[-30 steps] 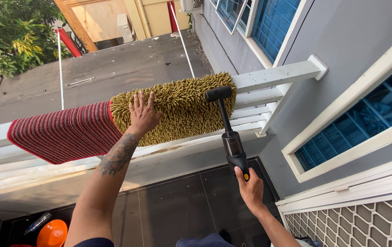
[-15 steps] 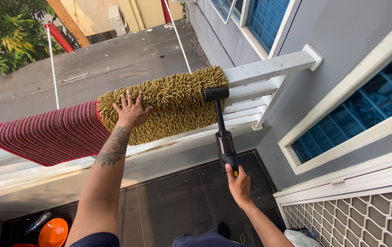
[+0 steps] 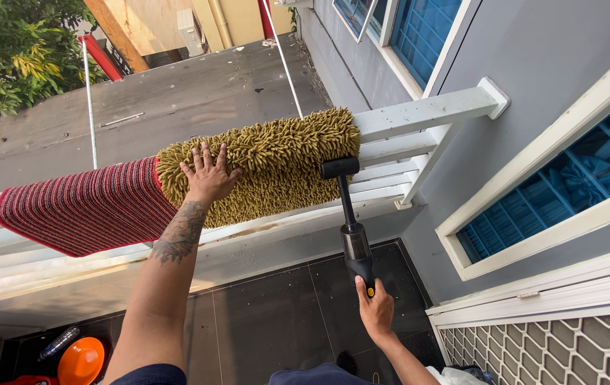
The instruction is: The person uses a handheld vacuum cleaner to clean a shaggy mat and a red towel hanging on a white balcony railing. The person moves the vacuum nozzle back and forth along the length of the mat and towel.
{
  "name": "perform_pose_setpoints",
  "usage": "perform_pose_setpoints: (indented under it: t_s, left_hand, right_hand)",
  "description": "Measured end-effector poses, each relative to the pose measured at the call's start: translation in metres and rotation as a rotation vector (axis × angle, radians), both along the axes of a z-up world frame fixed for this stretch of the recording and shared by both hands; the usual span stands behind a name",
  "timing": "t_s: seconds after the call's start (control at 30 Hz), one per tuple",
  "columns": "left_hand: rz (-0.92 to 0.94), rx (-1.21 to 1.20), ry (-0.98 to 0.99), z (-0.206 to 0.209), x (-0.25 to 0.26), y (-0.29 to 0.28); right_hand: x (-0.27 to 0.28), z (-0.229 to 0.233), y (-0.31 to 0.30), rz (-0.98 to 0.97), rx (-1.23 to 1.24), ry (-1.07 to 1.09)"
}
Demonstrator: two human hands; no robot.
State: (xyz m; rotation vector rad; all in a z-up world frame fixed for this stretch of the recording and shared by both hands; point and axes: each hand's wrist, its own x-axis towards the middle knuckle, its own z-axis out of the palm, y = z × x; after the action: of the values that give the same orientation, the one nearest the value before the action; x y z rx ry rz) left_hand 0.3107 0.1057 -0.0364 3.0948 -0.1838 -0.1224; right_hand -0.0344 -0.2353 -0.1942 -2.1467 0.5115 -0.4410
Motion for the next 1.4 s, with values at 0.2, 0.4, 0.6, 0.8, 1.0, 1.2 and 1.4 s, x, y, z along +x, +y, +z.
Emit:
perform_pose_setpoints:
  t_s: [0.2, 0.4, 0.6, 0.8, 1.0, 1.2, 1.4]
  left_hand:
    - [-0.001, -0.005, 0.023, 0.001, 0.0, 0.0]
    - [0.006, -0.015, 0.027, 0.003, 0.0, -0.001]
    - [0.01, -0.011, 0.036, 0.002, 0.0, 0.0]
    - [-0.003, -0.01, 0.02, 0.0, 0.0, 0.0]
    - [-0.004, -0.011, 0.015, -0.002, 0.001, 0.001]
    - [-0.008, -0.006, -0.004, -0.007, 0.004, 0.002]
    - [-0.011, -0.01, -0.008, -0.01, 0.006, 0.003]
  right_hand:
    - [0.013, 0.012, -0.004, 0.031, 0.015, -0.011]
    - [0.037, 0.008, -0.01, 0.035, -0.043, -0.026]
    - [0.026, -0.022, -0.013, -0.009, -0.116, 0.008]
    - [0.002, -0.023, -0.012, -0.005, -0.067, 0.008]
    - [0.011, 0.0, -0.009, 0.033, -0.02, -0.076]
    - [0.03, -0.01, -0.006, 0.054, 0.034, -0.064]
    - [0.008, -0.028, -0.005, 0.039, 0.083, 0.002]
